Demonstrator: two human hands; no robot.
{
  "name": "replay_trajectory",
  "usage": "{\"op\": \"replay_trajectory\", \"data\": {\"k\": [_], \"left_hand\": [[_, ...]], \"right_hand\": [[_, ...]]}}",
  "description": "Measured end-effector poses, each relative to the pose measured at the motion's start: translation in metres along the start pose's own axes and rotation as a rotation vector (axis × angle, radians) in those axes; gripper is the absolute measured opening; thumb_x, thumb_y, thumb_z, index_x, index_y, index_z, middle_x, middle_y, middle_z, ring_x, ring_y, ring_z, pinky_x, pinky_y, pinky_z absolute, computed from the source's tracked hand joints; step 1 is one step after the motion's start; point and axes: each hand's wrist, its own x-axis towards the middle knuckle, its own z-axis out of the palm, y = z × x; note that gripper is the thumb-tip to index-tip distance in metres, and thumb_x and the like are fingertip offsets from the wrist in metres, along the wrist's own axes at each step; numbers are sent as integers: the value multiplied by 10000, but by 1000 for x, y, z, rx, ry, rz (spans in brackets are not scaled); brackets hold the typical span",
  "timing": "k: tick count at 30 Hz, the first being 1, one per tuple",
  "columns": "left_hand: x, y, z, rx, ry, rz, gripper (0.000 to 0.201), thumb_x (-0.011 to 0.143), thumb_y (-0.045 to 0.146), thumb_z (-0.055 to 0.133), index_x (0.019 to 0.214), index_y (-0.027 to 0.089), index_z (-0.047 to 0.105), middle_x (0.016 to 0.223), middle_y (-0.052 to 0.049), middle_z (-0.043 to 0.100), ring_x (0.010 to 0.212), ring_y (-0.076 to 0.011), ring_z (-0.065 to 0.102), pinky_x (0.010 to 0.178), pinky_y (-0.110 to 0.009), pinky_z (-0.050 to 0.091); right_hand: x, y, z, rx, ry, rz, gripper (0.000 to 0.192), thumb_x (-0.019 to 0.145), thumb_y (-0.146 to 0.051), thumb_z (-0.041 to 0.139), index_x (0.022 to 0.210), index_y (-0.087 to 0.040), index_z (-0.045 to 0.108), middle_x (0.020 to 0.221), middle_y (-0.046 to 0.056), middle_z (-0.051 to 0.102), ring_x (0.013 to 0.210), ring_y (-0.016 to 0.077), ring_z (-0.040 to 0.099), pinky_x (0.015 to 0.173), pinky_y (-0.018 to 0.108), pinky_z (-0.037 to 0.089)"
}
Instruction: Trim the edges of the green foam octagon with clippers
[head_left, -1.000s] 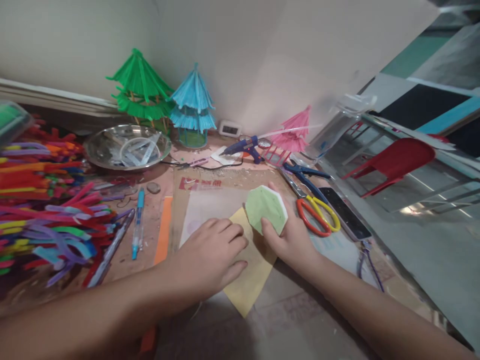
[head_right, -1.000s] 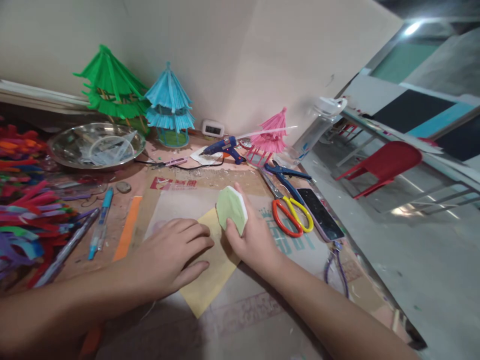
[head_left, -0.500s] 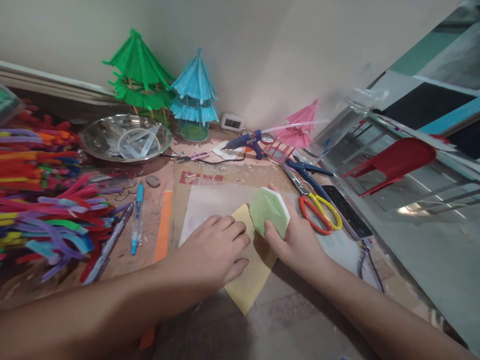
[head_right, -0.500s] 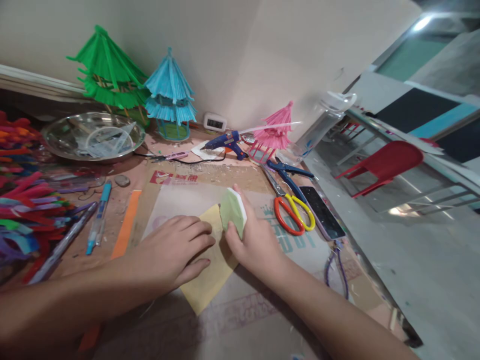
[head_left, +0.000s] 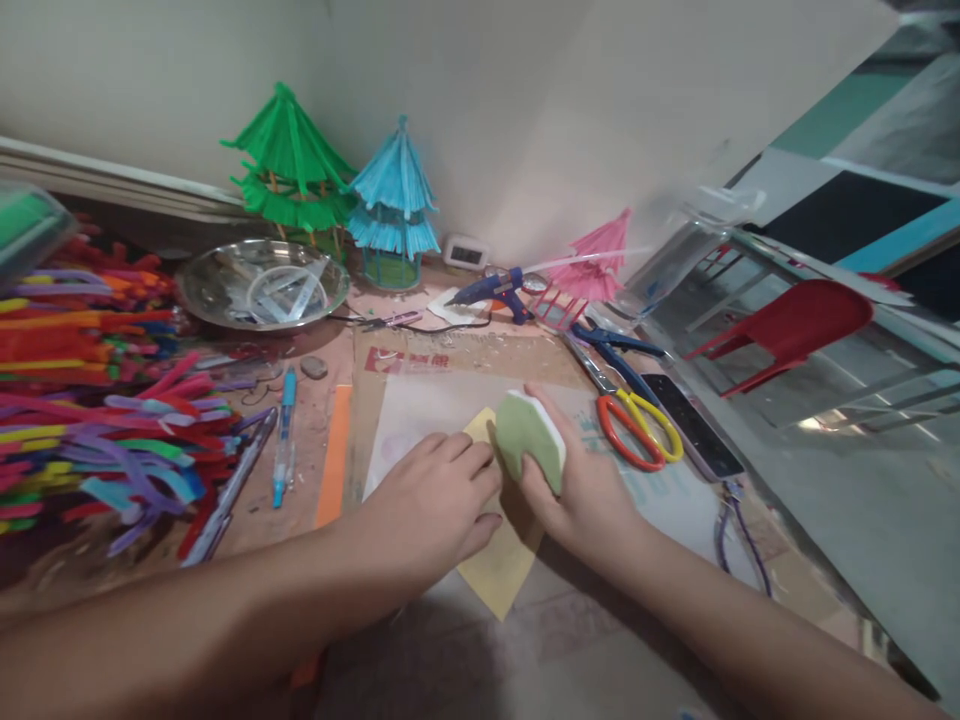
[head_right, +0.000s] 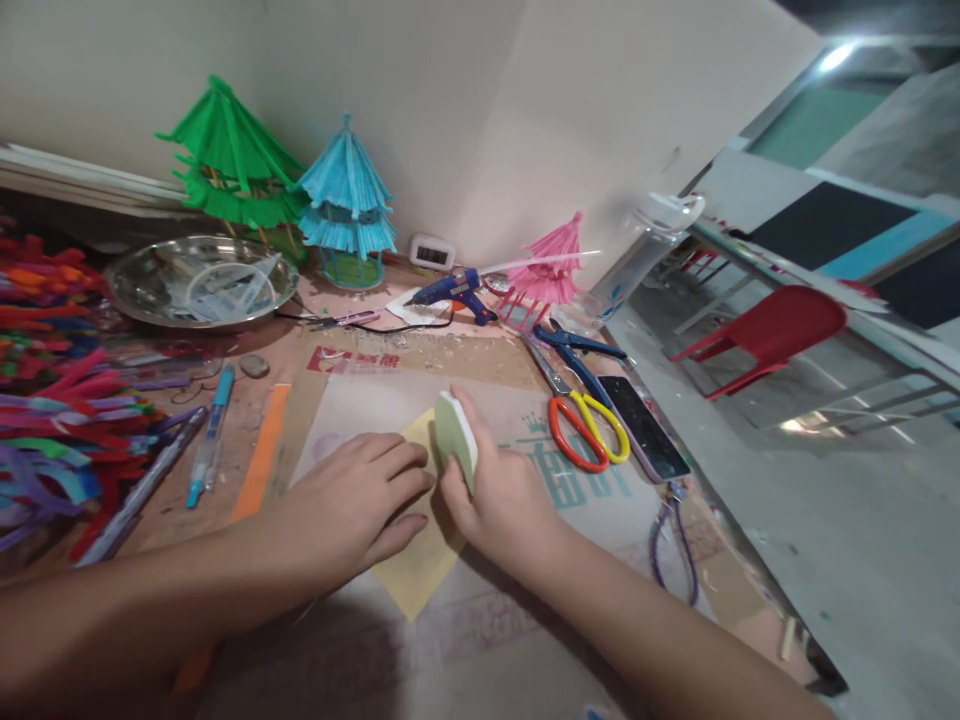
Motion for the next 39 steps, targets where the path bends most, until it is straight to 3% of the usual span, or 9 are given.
{"op": "replay_trajectory", "data": {"k": [5,10,13,16,19,22,25,33,39], "left_hand": [[-1,1,0,15,-17,-27,182,841,288,531,932,145,596,948,-74,603,951,-252,532,854,-407,429],[-1,2,-1,-10,0,-13,167,842,281,531,928,157,601,961,-72,605,940,-247,536,844,-406,440],[-2,2,-2,-36,-10,-24,162,835,268,543,930,153,604,956,-77,605,952,-249,533,857,-419,438],[-3,0,-4,-90,14,-50,154,822,271,566,914,154,609,949,-76,604,964,-249,536,857,-421,438],[-3,-6,-5,-248,88,-92,146,832,262,557,932,175,620,950,-64,630,959,-227,560,859,-397,442],[-2,-13,-8,-428,199,-192,164,880,252,479,919,185,624,910,-50,654,899,-193,584,826,-362,452],[0,-16,-12,-539,324,-283,208,909,266,420,868,182,606,882,-43,642,876,-176,577,795,-334,455],[-1,-13,-16,-673,373,-275,135,879,274,496,875,190,602,908,-31,620,918,-172,558,832,-312,427],[1,-13,-19,-703,350,-302,259,883,347,475,728,168,581,765,-25,568,794,-166,535,744,-302,425]], "right_hand": [[14,0,4,-78,22,-28,583,806,-281,424,1357,-95,389,548,60,595,422,201,512,487,303,405],[-1,2,4,-30,18,-35,603,807,-293,438,1381,-124,358,546,36,603,380,169,476,447,267,373],[6,8,10,24,53,-24,541,801,-307,466,1316,-143,446,576,43,609,418,171,488,483,279,396],[20,13,13,265,147,49,424,802,-339,507,1188,-165,535,676,58,629,510,181,526,513,287,426],[26,11,10,813,244,206,359,775,-392,584,1070,-193,542,789,48,640,541,150,528,459,255,435],[22,6,8,1280,112,331,333,721,-438,665,905,-185,551,596,-17,585,433,99,461,403,223,422],[17,3,9,1462,-52,372,370,679,-492,706,780,-169,556,470,-38,536,381,81,430,402,219,431],[17,2,18,1574,-231,365,392,673,-516,717,726,-162,556,476,-39,541,390,89,485,414,216,450],[14,3,20,1561,-272,341,391,674,-499,727,780,-148,591,474,-34,547,377,71,460,406,193,437]]}}
